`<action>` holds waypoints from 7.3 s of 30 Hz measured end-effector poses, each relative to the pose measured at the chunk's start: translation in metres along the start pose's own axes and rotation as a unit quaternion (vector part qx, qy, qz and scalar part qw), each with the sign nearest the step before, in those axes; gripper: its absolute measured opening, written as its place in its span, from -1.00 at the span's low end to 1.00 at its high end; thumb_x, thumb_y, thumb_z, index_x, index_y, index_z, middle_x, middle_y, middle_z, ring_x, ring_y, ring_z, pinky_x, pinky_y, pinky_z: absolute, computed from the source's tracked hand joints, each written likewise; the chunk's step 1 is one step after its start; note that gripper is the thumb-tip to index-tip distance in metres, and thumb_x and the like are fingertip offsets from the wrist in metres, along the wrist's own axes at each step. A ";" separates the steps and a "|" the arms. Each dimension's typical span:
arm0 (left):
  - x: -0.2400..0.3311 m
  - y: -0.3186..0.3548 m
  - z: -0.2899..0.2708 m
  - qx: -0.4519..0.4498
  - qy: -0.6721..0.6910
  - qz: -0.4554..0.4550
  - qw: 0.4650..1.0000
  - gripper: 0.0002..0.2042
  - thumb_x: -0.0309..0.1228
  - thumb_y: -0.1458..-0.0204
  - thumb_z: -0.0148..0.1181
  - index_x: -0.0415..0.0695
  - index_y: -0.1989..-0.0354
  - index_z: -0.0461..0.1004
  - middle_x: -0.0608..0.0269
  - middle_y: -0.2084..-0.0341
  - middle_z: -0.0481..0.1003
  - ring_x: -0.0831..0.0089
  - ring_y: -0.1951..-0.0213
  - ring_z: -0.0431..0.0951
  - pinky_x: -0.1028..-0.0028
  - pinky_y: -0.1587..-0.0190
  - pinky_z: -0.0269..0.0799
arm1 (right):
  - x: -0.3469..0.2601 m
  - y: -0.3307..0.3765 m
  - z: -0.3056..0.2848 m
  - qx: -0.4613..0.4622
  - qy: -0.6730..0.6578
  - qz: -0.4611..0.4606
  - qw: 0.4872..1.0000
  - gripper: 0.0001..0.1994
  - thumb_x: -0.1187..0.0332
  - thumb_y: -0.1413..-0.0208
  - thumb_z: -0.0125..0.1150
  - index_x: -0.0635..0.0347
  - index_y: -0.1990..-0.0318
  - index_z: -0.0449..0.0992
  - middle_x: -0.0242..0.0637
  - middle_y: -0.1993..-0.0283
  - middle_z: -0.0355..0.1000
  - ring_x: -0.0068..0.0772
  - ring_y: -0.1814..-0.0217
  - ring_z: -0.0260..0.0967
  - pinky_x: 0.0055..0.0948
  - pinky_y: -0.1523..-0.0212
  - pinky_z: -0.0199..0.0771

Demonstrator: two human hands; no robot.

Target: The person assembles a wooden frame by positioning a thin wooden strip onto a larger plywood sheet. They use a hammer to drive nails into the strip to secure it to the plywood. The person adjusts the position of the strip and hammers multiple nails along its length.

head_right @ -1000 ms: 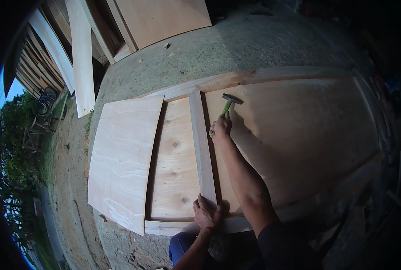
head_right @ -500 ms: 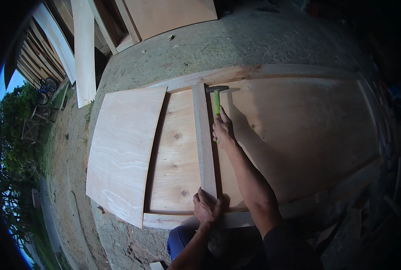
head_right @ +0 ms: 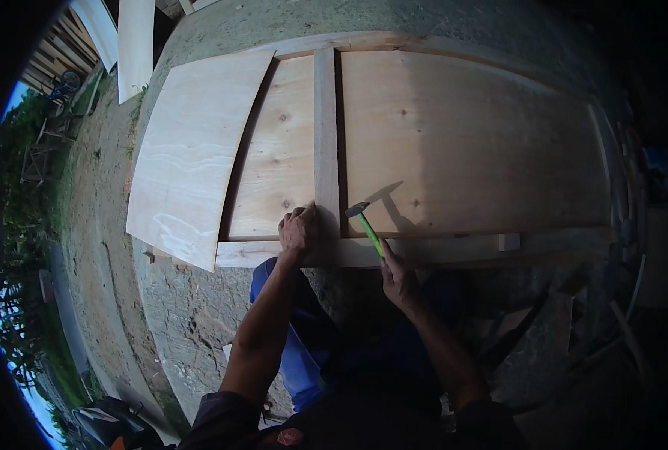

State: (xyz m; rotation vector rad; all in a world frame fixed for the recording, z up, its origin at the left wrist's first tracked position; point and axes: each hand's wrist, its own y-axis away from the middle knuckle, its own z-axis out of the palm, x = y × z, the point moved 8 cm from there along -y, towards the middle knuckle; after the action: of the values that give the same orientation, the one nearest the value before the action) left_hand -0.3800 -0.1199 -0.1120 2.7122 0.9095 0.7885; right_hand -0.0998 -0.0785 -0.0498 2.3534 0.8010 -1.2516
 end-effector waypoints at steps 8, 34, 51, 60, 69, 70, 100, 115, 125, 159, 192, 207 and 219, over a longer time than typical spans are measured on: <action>0.008 0.028 -0.028 -0.167 -0.003 0.000 0.986 -0.35 -0.06 -0.03 0.26 0.10 -0.28 0.16 -0.09 -0.47 -0.03 -0.21 -0.45 -0.01 -0.35 -0.36 -0.07 | -0.023 0.019 0.015 -0.021 0.109 -0.120 0.987 -0.34 0.57 -0.16 0.15 -0.04 -0.44 0.23 -0.06 0.31 0.45 0.08 0.31 0.51 -0.06 0.28 0.53; -0.048 -0.016 0.013 -0.108 -0.015 -0.003 0.994 -0.07 0.02 0.18 0.42 0.01 -0.40 0.12 -0.13 -0.39 0.11 -0.31 -0.33 0.19 -0.28 -0.30 0.15 | 0.022 0.050 0.053 -0.013 -0.255 0.300 0.919 -0.45 0.23 -0.44 -0.16 -0.46 -0.52 -0.03 -0.33 0.59 0.34 -0.49 0.72 0.27 -0.47 0.75 0.36; 0.018 0.069 -0.034 0.128 -0.063 0.149 0.978 -0.41 -0.31 -0.18 0.16 -0.31 -0.36 0.25 -0.24 -0.32 0.28 -0.03 -0.35 0.30 0.27 -0.38 0.21 | 0.223 0.181 -0.255 0.376 0.000 0.178 0.909 -0.61 0.36 -0.22 0.05 0.22 -0.19 0.45 0.05 0.38 0.43 -0.11 0.36 0.42 -0.21 0.28 0.41; 0.077 0.102 -0.018 0.163 -0.059 0.186 0.967 -0.41 -0.30 -0.19 0.16 -0.31 -0.36 0.25 -0.23 -0.32 0.29 -0.02 -0.34 0.31 0.27 -0.38 0.22 | 0.375 0.359 -0.492 0.386 0.243 0.539 0.708 -0.32 0.39 -0.11 0.16 0.10 -0.43 0.15 -0.12 -0.37 0.18 -0.07 -0.37 0.24 -0.01 -0.18 0.44; 0.121 0.101 0.031 0.100 -0.020 0.157 0.982 -0.41 -0.29 -0.20 0.15 -0.31 -0.36 0.24 -0.23 -0.31 0.30 -0.01 -0.33 0.33 0.27 -0.38 0.23 | 0.401 0.434 -0.501 0.370 0.524 0.304 0.704 -0.80 0.40 -0.03 0.16 0.09 0.16 0.53 -0.17 0.27 0.45 0.03 0.13 0.47 0.01 0.14 0.45; 0.121 0.098 0.029 0.100 -0.017 0.152 0.983 -0.41 -0.29 -0.20 0.15 -0.31 -0.36 0.24 -0.23 -0.31 0.30 -0.01 -0.33 0.33 0.27 -0.38 0.23 | 0.400 0.429 -0.491 0.347 0.510 0.298 0.729 -0.80 0.41 0.00 0.17 0.10 0.17 0.53 -0.17 0.28 0.45 0.03 0.15 0.47 0.00 0.17 0.46; 0.086 0.044 0.107 -0.130 0.232 -0.125 0.956 -0.41 -0.26 -0.23 0.13 -0.33 -0.37 0.22 -0.22 -0.28 0.33 0.01 -0.30 0.36 0.27 -0.36 0.24 | 0.413 0.507 -0.323 0.124 0.246 0.387 0.880 -0.48 0.52 0.08 0.26 -0.10 -0.12 0.54 -0.16 0.11 0.57 -0.01 -0.07 0.52 -0.13 -0.02 0.56; 0.071 0.035 0.115 -0.147 0.252 -0.149 0.945 -0.41 -0.25 -0.25 0.12 -0.33 -0.37 0.21 -0.22 -0.27 0.34 0.02 -0.29 0.38 0.27 -0.36 0.25 | 0.421 0.512 -0.311 0.081 0.454 0.330 0.824 -0.82 0.27 -0.23 0.07 0.07 0.10 0.50 -0.19 0.14 0.56 -0.28 0.34 0.53 -0.25 0.45 0.55; 0.054 0.030 0.106 -0.151 0.260 -0.150 0.942 -0.41 -0.24 -0.26 0.12 -0.34 -0.37 0.20 -0.22 -0.26 0.35 0.03 -0.28 0.39 0.27 -0.36 0.26 | 0.389 0.502 -0.338 0.025 0.320 0.438 0.840 -0.83 0.41 0.07 0.25 -0.02 0.28 0.63 -0.18 0.29 0.59 -0.04 0.16 0.58 -0.12 0.20 0.59; 0.068 0.037 0.102 -0.127 0.232 -0.114 0.958 -0.40 -0.17 -0.29 0.08 -0.33 -0.37 0.21 -0.21 -0.25 0.36 0.05 -0.24 0.42 0.26 -0.32 0.30 | 0.326 0.562 -0.386 0.123 0.220 0.544 0.801 -0.83 0.36 -0.02 0.21 0.17 0.25 0.62 -0.13 0.15 0.61 -0.08 0.19 0.60 -0.15 0.18 0.59; 0.067 0.043 0.073 -0.072 0.223 -0.097 0.967 -0.39 -0.10 -0.32 0.05 -0.33 -0.36 0.22 -0.19 -0.24 0.36 0.07 -0.20 0.45 0.25 -0.28 0.34 | 0.370 0.513 -0.343 0.161 0.403 0.422 0.795 -0.84 0.44 -0.12 0.10 0.01 0.33 0.64 -0.22 0.18 0.60 -0.20 0.01 0.56 -0.16 0.05 0.59; 0.063 0.091 -0.016 0.088 0.105 0.102 0.985 -0.38 -0.06 -0.33 0.03 -0.33 -0.36 0.22 -0.19 -0.24 0.36 0.08 -0.18 0.46 0.25 -0.26 0.36 | 0.321 0.562 -0.377 0.398 -0.185 0.438 0.784 -0.88 0.33 -0.21 0.23 0.17 0.21 0.55 -0.44 0.40 0.40 -0.58 0.43 0.29 -0.45 0.49 0.29; 0.360 0.261 0.124 -0.477 0.762 -0.005 0.438 -0.24 0.28 -0.27 -0.21 -0.21 -0.29 0.32 0.01 -0.19 0.42 0.11 -0.24 0.38 0.13 -0.35 0.17 | -0.014 0.215 -0.251 0.171 -0.010 0.063 0.983 -0.88 0.44 -0.16 0.28 0.28 0.22 0.51 -0.14 0.28 0.53 -0.18 0.22 0.56 -0.26 0.22 0.53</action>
State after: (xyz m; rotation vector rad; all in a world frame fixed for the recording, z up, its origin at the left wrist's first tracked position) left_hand 0.0618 -0.1109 0.0207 0.4209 0.2150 2.6125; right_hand 0.1885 -0.1125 0.1089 2.6036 0.4492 -1.4514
